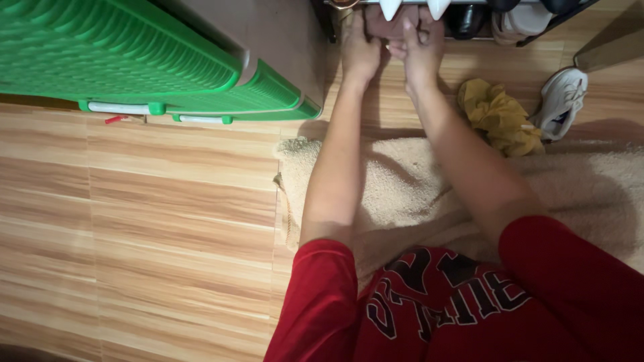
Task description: The person sits on a towel on the floor and wipes various shoes with a yellow cloth. They clean a pair of striped sandals, a pair of beige sandals, a pair of brown sandals, and a pair of white sneakers, placing each pair back on the shoe rack after cleaning.
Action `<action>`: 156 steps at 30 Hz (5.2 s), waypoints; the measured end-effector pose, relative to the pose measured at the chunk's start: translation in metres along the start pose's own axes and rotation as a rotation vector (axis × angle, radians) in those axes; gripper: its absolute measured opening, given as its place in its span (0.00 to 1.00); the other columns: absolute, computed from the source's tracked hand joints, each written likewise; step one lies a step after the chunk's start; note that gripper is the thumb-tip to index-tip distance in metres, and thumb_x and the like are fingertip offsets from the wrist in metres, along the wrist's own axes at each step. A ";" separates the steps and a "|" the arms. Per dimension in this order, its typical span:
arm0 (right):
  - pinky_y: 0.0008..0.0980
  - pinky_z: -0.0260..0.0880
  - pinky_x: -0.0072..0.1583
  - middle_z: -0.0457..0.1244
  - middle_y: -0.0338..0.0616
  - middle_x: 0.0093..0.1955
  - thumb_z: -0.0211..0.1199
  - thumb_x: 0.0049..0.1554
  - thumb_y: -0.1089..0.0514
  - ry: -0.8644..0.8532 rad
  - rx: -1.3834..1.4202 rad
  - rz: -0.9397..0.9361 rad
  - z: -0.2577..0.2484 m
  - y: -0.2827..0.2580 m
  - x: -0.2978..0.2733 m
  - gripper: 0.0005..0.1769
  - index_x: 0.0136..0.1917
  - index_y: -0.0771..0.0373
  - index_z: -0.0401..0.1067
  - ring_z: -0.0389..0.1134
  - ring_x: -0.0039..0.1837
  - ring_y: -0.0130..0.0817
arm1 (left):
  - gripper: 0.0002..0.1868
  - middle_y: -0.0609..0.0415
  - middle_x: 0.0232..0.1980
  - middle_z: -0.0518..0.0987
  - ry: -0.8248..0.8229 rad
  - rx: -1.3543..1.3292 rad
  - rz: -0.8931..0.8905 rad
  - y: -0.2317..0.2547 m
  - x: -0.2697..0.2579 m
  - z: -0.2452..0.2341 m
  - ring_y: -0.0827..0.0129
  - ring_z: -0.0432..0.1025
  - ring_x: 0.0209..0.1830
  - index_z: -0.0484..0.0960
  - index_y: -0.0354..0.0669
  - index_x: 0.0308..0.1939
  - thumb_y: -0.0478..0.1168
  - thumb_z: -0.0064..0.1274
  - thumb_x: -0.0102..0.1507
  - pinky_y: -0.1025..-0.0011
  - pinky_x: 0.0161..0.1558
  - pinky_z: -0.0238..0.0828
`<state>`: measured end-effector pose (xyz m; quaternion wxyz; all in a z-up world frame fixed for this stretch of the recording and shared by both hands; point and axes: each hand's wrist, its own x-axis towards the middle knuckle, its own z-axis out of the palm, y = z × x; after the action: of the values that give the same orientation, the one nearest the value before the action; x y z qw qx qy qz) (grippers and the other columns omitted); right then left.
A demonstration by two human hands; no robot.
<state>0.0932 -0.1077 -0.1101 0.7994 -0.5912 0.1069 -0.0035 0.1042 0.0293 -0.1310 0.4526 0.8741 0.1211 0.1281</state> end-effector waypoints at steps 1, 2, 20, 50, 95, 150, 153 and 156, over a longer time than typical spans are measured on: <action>0.28 0.81 0.48 0.67 0.46 0.51 0.62 0.68 0.57 -0.004 0.015 0.024 0.004 -0.002 0.002 0.22 0.69 0.62 0.58 0.74 0.45 0.31 | 0.37 0.33 0.69 0.71 0.046 -0.088 -0.005 0.001 0.002 0.000 0.45 0.67 0.70 0.64 0.39 0.74 0.34 0.57 0.61 0.58 0.70 0.64; 0.28 0.82 0.49 0.67 0.45 0.51 0.62 0.67 0.57 -0.008 0.031 0.046 0.009 -0.002 0.004 0.22 0.69 0.61 0.58 0.75 0.46 0.30 | 0.34 0.33 0.69 0.72 0.092 -0.176 -0.007 0.005 0.004 -0.001 0.46 0.68 0.69 0.65 0.35 0.72 0.31 0.56 0.61 0.58 0.69 0.65; 0.27 0.72 0.50 0.68 0.40 0.45 0.65 0.63 0.71 -0.027 0.054 -0.189 0.071 0.027 0.017 0.11 0.58 0.67 0.68 0.70 0.47 0.27 | 0.25 0.42 0.57 0.80 0.121 -0.861 -0.320 0.004 0.009 -0.002 0.62 0.75 0.54 0.66 0.32 0.66 0.26 0.51 0.66 0.69 0.51 0.76; 0.50 0.71 0.57 0.70 0.60 0.56 0.75 0.57 0.46 -0.154 -1.709 -0.107 -0.385 -0.129 0.000 0.25 0.61 0.62 0.77 0.71 0.57 0.56 | 0.11 0.53 0.54 0.79 -0.752 -0.551 0.070 0.115 -0.143 0.194 0.67 0.75 0.51 0.83 0.33 0.49 0.31 0.56 0.62 0.71 0.53 0.72; 0.48 0.63 0.65 0.63 0.62 0.65 0.74 0.58 0.53 -0.424 -1.101 -0.423 -0.196 -0.215 -0.100 0.31 0.67 0.69 0.67 0.64 0.66 0.56 | 0.35 0.46 0.68 0.76 -1.080 -1.127 -0.582 0.095 -0.137 -0.002 0.59 0.75 0.63 0.61 0.49 0.77 0.56 0.49 0.70 0.56 0.58 0.80; 0.38 0.69 0.69 0.65 0.35 0.72 0.64 0.62 0.69 -0.168 -1.350 -0.942 -0.138 -0.154 -0.113 0.25 0.63 0.39 0.82 0.62 0.69 0.44 | 0.35 0.46 0.61 0.79 -0.587 -0.550 -0.062 0.109 -0.158 0.014 0.62 0.74 0.62 0.69 0.34 0.66 0.27 0.64 0.56 0.67 0.65 0.71; 0.41 0.67 0.69 0.66 0.40 0.70 0.65 0.58 0.68 -0.141 -1.310 -0.961 -0.151 -0.156 -0.102 0.24 0.61 0.42 0.82 0.61 0.70 0.50 | 0.41 0.44 0.65 0.76 -0.586 -0.615 -0.062 0.109 -0.158 0.018 0.61 0.72 0.66 0.64 0.33 0.70 0.25 0.65 0.55 0.67 0.68 0.68; 0.48 0.63 0.73 0.66 0.40 0.66 0.63 0.53 0.69 0.021 -1.584 -1.090 -0.162 -0.166 -0.088 0.30 0.62 0.40 0.83 0.62 0.68 0.45 | 0.50 0.44 0.71 0.71 -0.597 -0.660 -0.034 0.117 -0.158 0.012 0.61 0.67 0.71 0.57 0.37 0.77 0.23 0.63 0.54 0.67 0.71 0.63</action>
<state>-0.0015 -0.2990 0.0162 0.0558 -0.9280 -0.2041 -0.3065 -0.0286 -0.0974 -0.0594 0.7244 0.6795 -0.0478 -0.1056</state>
